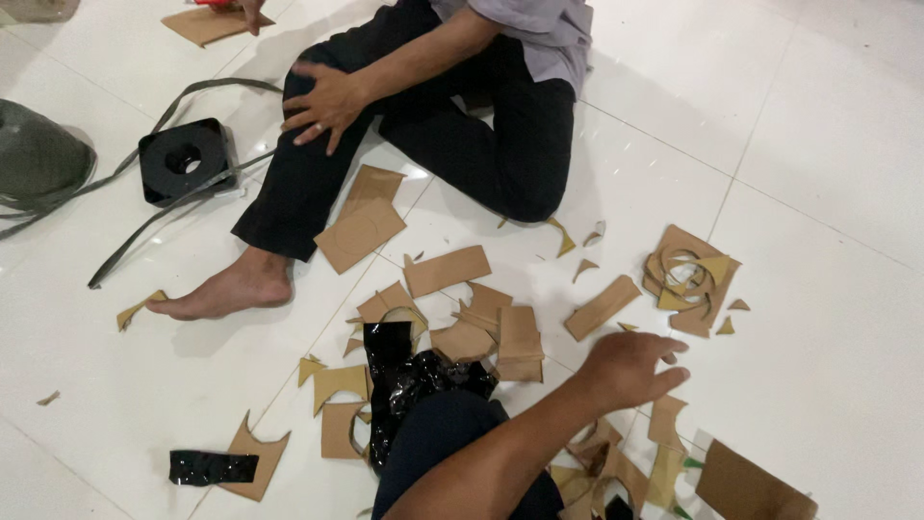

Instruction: The person sits on a tiled floor and uses scissors to cut circular shapes from pieces of cardboard. They repeatedly pick up cardboard pieces, cut along drawn lines, and place the cut circles on the floor.

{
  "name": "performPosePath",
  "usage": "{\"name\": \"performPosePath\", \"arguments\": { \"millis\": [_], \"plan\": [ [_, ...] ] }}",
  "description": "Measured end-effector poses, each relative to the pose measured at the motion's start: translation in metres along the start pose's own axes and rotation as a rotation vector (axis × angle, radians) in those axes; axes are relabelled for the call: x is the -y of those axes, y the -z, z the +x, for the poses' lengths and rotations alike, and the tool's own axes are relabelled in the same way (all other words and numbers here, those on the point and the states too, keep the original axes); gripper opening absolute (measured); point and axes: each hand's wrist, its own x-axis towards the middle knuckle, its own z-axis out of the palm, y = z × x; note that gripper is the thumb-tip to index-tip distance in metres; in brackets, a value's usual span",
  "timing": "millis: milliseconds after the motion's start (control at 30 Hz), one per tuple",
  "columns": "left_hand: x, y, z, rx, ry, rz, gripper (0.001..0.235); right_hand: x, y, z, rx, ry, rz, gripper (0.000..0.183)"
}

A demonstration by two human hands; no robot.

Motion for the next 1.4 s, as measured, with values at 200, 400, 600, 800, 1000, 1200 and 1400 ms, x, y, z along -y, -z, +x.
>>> {"name": "performPosePath", "arguments": {
  "millis": [200, 400, 600, 800, 1000, 1200, 1400],
  "plan": [
    [-0.033, 0.011, -0.019, 0.036, -0.120, -0.235, 0.102, -0.026, 0.011, -0.033, -0.003, 0.033, -0.013, 0.044],
    [0.005, -0.018, -0.038, 0.051, -0.252, 0.205, 0.041, -0.044, 0.030, -0.061, -0.063, 0.077, -0.051, 0.042],
    [0.050, -0.045, -0.027, 0.289, 0.010, 0.444, 0.049, -0.023, 0.004, -0.039, -0.092, 0.024, -0.025, 0.043],
    [0.057, -0.044, -0.014, 0.279, 0.031, 0.387, 0.049, -0.026, -0.002, -0.041, -0.083, -0.015, -0.040, 0.043],
    [0.017, -0.017, -0.018, 0.201, -0.008, 0.319, 0.071, -0.031, 0.010, -0.040, -0.067, -0.017, -0.066, 0.044],
    [-0.033, 0.021, -0.021, -0.027, 0.034, 0.068, 0.104, -0.037, 0.000, -0.055, -0.056, -0.041, -0.061, 0.045],
    [-0.050, 0.042, -0.026, -0.349, 0.001, -0.250, 0.067, -0.042, 0.014, -0.055, -0.066, 0.015, -0.039, 0.045]
  ]
}}
